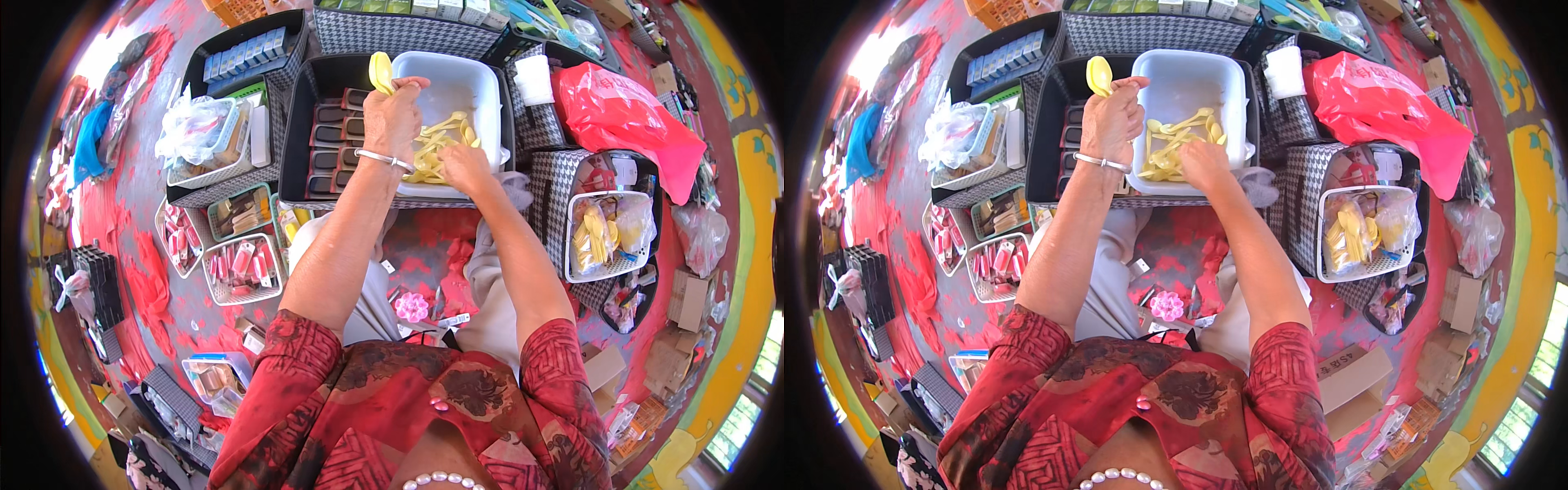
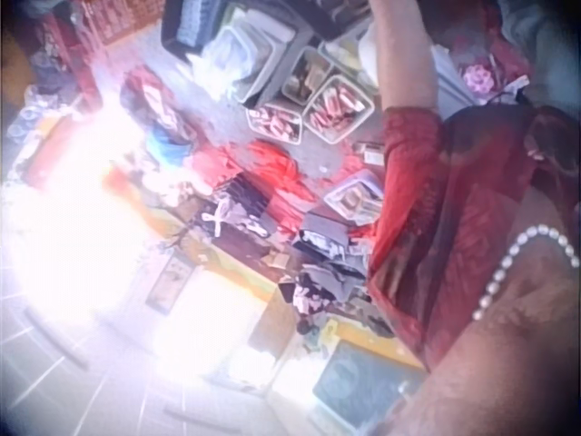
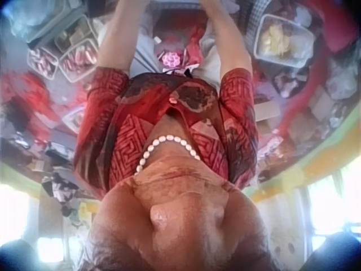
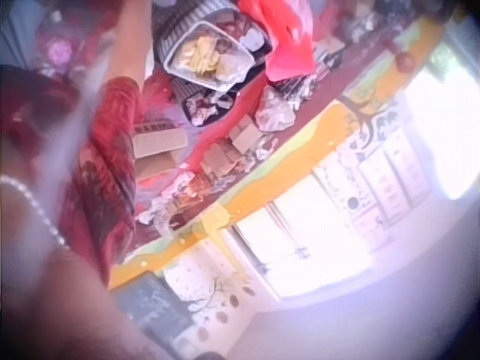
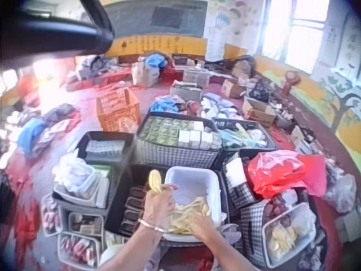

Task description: The person sits on the floor and wipes yellow plastic spoons one by one with a gray cloth, then places them into a white container. The person repeats this process for multiple spoons throughout the clip.

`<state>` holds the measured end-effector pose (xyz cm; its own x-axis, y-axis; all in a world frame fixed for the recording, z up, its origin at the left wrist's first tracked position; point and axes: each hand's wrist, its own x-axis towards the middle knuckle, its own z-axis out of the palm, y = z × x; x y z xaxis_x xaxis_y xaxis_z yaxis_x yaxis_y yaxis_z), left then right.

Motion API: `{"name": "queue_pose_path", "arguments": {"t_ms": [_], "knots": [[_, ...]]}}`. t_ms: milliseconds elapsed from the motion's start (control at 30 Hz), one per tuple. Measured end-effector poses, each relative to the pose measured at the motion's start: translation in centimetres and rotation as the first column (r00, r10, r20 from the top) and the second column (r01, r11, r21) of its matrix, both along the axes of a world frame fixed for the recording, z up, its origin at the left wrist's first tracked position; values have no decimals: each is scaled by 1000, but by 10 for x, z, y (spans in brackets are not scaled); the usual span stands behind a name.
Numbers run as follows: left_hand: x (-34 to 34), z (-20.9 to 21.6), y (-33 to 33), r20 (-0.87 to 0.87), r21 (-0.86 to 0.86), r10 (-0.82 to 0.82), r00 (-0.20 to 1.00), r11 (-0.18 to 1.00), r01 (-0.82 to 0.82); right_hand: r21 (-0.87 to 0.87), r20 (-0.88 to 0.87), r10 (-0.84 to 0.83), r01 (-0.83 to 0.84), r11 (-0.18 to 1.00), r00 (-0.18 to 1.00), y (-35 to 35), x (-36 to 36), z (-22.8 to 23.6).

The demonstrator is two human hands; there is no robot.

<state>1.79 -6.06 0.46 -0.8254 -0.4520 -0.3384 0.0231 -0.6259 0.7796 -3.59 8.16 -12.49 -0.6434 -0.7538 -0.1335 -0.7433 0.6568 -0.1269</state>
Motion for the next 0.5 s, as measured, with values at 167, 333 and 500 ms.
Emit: {"name": "queue_pose_path", "arguments": {"t_ms": [167, 333, 500], "knots": [[3, 3, -3, -14, 15, -5, 1000, 1000, 5, 113, -3, -12, 13, 993, 1000, -14, 7, -12], [5, 0, -11, -19, 92, -49, 999, 994, 50, 16, 143, -266, 266, 964, 953, -4, -16, 17], [4, -7, -15, -29, 182, -106, 994, 977, 110, -105, 294, -343, 387, 916, 892, 27, -32, 53]]}}
